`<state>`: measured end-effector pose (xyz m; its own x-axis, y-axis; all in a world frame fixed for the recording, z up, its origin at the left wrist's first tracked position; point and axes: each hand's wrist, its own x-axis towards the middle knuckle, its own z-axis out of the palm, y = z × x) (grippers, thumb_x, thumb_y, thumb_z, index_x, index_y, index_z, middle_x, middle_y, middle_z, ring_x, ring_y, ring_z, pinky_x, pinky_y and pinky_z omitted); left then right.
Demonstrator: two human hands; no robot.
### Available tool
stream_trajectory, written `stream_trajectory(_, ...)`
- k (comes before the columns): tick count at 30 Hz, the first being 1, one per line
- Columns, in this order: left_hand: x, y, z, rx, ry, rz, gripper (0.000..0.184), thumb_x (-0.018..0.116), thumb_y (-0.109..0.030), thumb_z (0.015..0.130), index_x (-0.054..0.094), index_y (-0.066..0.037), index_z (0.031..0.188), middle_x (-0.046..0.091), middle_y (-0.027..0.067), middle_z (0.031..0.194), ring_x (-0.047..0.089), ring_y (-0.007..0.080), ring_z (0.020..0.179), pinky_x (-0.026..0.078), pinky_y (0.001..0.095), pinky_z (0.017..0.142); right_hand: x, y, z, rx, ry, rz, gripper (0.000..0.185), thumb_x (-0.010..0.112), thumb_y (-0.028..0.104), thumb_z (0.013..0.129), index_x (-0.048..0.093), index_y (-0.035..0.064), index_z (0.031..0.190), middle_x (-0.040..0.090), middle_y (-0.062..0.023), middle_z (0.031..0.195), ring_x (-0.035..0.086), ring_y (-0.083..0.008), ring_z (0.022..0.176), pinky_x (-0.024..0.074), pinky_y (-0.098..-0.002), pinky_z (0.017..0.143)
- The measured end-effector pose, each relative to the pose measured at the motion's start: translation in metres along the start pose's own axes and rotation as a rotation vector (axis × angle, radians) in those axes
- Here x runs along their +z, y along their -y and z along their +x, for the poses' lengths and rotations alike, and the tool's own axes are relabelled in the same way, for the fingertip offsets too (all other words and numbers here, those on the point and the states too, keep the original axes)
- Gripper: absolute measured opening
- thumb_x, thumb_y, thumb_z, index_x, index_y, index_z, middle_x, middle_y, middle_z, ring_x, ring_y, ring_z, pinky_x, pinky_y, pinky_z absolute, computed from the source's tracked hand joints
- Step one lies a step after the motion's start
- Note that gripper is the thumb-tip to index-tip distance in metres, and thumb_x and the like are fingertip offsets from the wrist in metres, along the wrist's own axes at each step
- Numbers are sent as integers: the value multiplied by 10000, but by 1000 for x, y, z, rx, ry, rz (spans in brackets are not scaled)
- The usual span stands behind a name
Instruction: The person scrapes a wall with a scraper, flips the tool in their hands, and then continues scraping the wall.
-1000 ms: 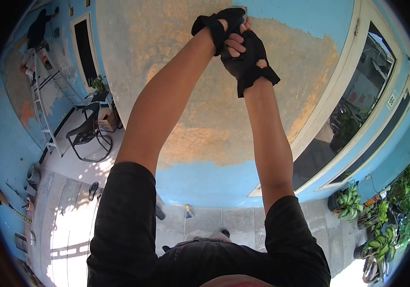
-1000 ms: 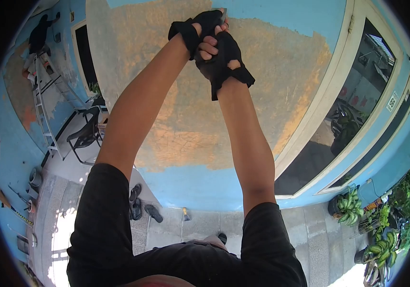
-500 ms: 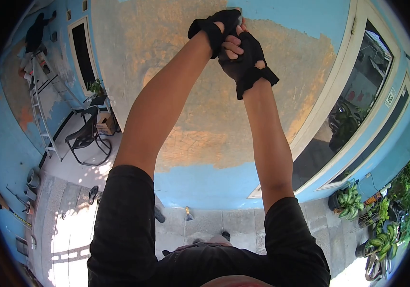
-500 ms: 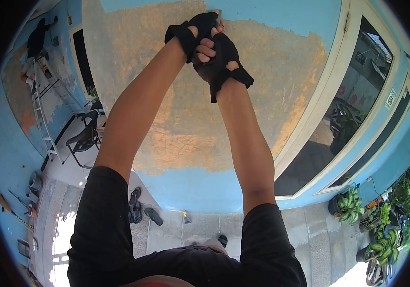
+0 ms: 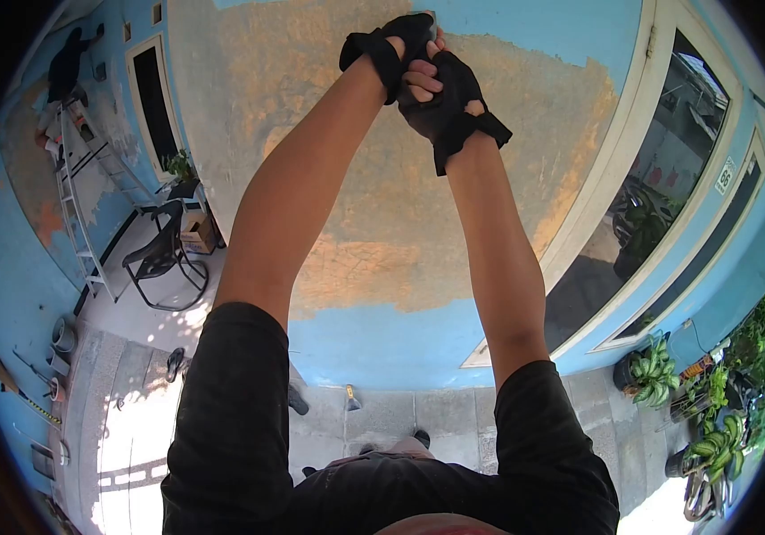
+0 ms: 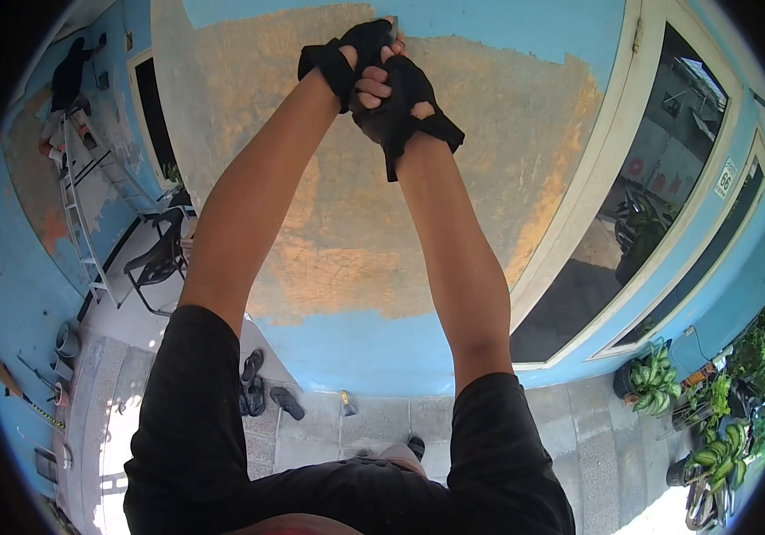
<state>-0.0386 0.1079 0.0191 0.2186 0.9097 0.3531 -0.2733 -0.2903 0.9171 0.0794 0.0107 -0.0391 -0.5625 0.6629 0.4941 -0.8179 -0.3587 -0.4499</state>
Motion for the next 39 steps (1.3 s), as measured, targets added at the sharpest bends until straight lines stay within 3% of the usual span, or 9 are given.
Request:
stream_trajectory(16,3,2,-11,-7,136,-81,354,535,-390,961,547,-44,888,574,34,672,574,182,675,518,274,668,1,-1,-8,-16,-30,-1,152,426,185,1013,532,268,941,435,33,612,390,-80,439,320,-227,391)
stream_trajectory(19,13,22,-17,10,-25,26,346,537,-382,961,546,-46,882,574,35,661,576,182,679,519,276,668,-20,0,-11,-1,5,15,158,420,198,1017,536,272,940,436,34,610,391,-80,435,317,-228,391)
stream_trajectory(24,17,16,-25,5,97,-159,325,541,-381,957,538,-65,884,562,23,652,569,179,675,522,280,677,-12,9,-14,55,24,-8,159,397,227,1030,529,262,948,438,32,615,394,-79,438,321,-231,395)
stream_trajectory(28,33,37,-26,12,-112,73,368,451,-418,989,514,-72,881,555,28,650,565,191,653,514,311,660,-37,15,-31,92,-6,-4,154,400,237,1032,540,302,1024,436,33,611,385,-81,424,320,-235,377)
stream_trajectory(32,61,112,-92,-173,-225,113,461,375,-471,999,539,-86,807,593,59,685,599,202,666,510,321,633,-96,0,-94,156,-80,-44,123,445,259,1017,553,311,1045,463,31,607,426,-78,418,336,-222,348)
stream_trajectory(35,33,266,-130,-188,-170,-82,452,381,-454,1009,546,-40,1083,671,93,857,643,215,721,521,321,634,-152,-23,-181,203,-390,-319,142,490,288,998,524,251,1131,458,38,591,430,-98,415,346,-255,374)
stream_trajectory(36,43,286,-172,-344,-136,-176,481,421,-487,987,534,-52,1158,686,102,934,657,217,750,524,315,643,-174,-27,-212,219,-446,-438,201,481,295,1001,499,233,1191,446,40,585,415,-98,407,333,-259,365)
stream_trajectory(37,56,301,-210,-511,-228,-86,586,459,-560,947,479,-81,1285,674,98,1075,658,228,888,515,340,702,-189,-40,-242,140,-677,-519,277,460,279,1003,499,153,1246,409,45,547,380,-85,378,306,-258,345)
stream_trajectory(39,48,395,-261,-631,-256,-213,767,415,-687,895,335,-147,1434,549,76,1336,568,240,1120,471,443,812,-207,-68,-298,104,-791,-697,428,459,217,999,413,144,1419,378,43,510,347,-74,355,289,-259,335)
